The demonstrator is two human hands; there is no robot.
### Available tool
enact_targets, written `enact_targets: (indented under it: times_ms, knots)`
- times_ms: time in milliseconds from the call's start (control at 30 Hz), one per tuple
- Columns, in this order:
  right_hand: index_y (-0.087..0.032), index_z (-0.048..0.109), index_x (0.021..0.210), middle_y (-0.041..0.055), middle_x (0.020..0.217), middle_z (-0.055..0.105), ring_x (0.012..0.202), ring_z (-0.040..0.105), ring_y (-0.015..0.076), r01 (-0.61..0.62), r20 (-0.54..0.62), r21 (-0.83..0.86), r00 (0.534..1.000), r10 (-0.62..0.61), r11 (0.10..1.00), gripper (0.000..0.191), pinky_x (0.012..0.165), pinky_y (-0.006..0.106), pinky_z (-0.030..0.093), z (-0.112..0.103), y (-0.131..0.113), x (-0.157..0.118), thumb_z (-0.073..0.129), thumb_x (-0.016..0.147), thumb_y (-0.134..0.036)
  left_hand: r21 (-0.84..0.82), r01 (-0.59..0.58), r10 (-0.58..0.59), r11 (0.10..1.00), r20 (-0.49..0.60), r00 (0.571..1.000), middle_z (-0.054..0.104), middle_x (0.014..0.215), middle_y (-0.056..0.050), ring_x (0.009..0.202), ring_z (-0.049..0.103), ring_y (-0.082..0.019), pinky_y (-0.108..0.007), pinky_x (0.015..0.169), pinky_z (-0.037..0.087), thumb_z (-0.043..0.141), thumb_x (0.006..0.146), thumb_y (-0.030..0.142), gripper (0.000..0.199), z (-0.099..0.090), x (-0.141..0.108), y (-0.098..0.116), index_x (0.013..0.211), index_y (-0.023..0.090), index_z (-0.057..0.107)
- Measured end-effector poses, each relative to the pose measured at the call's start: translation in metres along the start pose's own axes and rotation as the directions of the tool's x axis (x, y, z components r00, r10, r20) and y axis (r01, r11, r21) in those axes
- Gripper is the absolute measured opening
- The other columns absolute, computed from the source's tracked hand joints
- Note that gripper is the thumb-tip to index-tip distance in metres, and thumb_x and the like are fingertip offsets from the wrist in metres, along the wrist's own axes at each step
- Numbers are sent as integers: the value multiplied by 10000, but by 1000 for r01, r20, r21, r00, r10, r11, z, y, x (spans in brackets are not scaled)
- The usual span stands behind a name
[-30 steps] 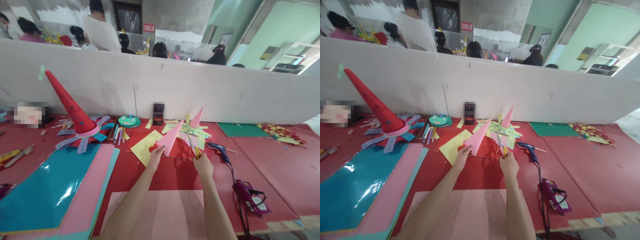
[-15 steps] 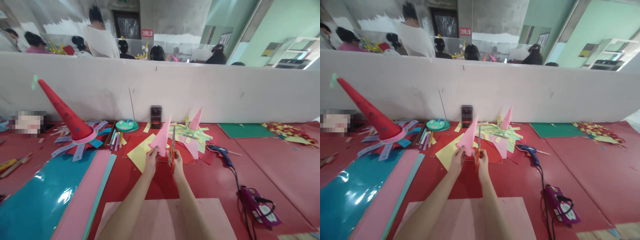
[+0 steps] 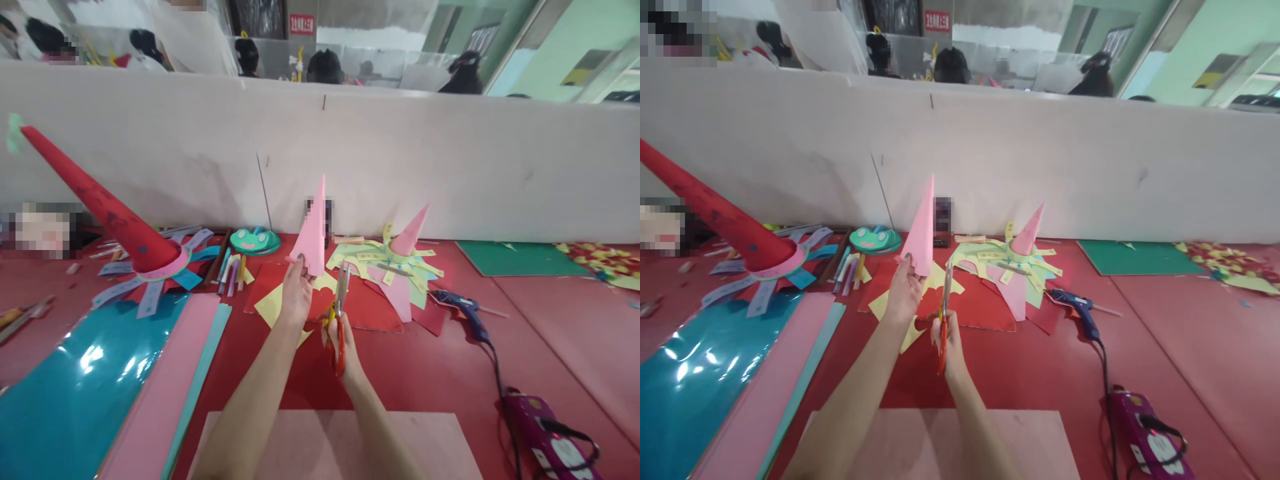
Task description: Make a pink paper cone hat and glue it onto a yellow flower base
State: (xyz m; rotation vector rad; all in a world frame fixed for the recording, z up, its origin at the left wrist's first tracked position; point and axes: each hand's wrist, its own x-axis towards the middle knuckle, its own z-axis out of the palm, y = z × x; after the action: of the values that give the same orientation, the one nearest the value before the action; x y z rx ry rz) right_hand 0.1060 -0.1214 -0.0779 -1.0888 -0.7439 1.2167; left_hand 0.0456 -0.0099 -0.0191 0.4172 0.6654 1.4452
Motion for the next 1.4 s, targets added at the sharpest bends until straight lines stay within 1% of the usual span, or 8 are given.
enact_targets:
  times_ms: [133, 267, 367, 600, 767, 900, 1033, 1400]
  knots:
    - [-224, 508, 785, -47, 568, 413, 458, 352, 93, -5, 216, 21, 976, 0, 1000, 445, 440, 247, 316, 1, 1, -9, 430, 849, -657, -14, -2, 3, 1000, 11, 1000, 709, 916, -49, 1019, 649, -184, -294, 920, 465, 700, 750, 330, 201, 1, 2, 6, 870, 179, 642]
    - [-207, 456, 682, -58, 529, 379, 425, 320, 68, -25, 293, -26, 956, 31, 999, 467, 417, 232, 272, -1, -1, -11, 443, 857, -640, -53, -6, 9, 999, 58, 998, 723, 986, -63, 1082, 630, -198, -330, 964, 459, 644, 809, 315, 174, 5, 3, 12, 916, 180, 667]
    - [-203, 444, 675, -68, 510, 365, 412, 303, 57, -31, 315, -62, 948, 49, 998, 474, 407, 223, 251, -2, -4, -11, 452, 852, -643, -73, -8, 13, 997, 73, 997, 729, 1011, -68, 1082, 636, -196, -324, 978, 453, 629, 825, 315, 188, 7, 2, 14, 949, 182, 678]
    - [-200, 443, 691, -64, 518, 400, 424, 344, 59, -11, 287, -121, 957, 45, 993, 468, 421, 219, 265, -3, -10, -12, 452, 853, -639, -38, 7, -5, 999, 36, 999, 742, 896, -60, 997, 672, -193, -308, 934, 458, 705, 754, 309, 178, 7, 4, 9, 862, 171, 673]
    - [-201, 424, 647, -64, 498, 393, 424, 354, 61, 20, 272, -109, 962, 10, 994, 491, 433, 224, 277, -5, -8, -11, 427, 865, -640, -20, -30, 30, 999, -24, 999, 703, 732, -7, 811, 685, -140, -263, 850, 460, 770, 675, 271, 188, 10, 0, 0, 761, 162, 644]
    - [-202, 404, 631, -67, 475, 399, 393, 359, 54, 19, 261, -101, 965, 8, 995, 491, 428, 222, 278, -6, -11, -11, 408, 884, -623, -3, -42, 42, 999, -10, 999, 702, 789, -9, 765, 666, -120, -261, 813, 453, 750, 702, 288, 189, 13, -8, -4, 816, 170, 656]
    - [-206, 397, 644, -76, 487, 394, 350, 358, 48, -26, 246, -74, 968, 44, 997, 487, 375, 214, 267, -5, -12, -11, 431, 867, -638, -2, -58, 58, 998, -18, 998, 700, 800, 2, 739, 660, -111, -258, 802, 452, 770, 678, 307, 209, 15, -12, -5, 791, 183, 645]
    - [-196, 440, 651, -81, 444, 388, 319, 355, 52, -47, 216, -68, 974, 60, 997, 502, 336, 203, 266, -7, -9, -10, 442, 849, -657, 14, -85, 85, 996, 7, 996, 719, 846, -12, 798, 675, -131, -262, 812, 460, 806, 641, 344, 299, 16, -15, -7, 852, 198, 653]
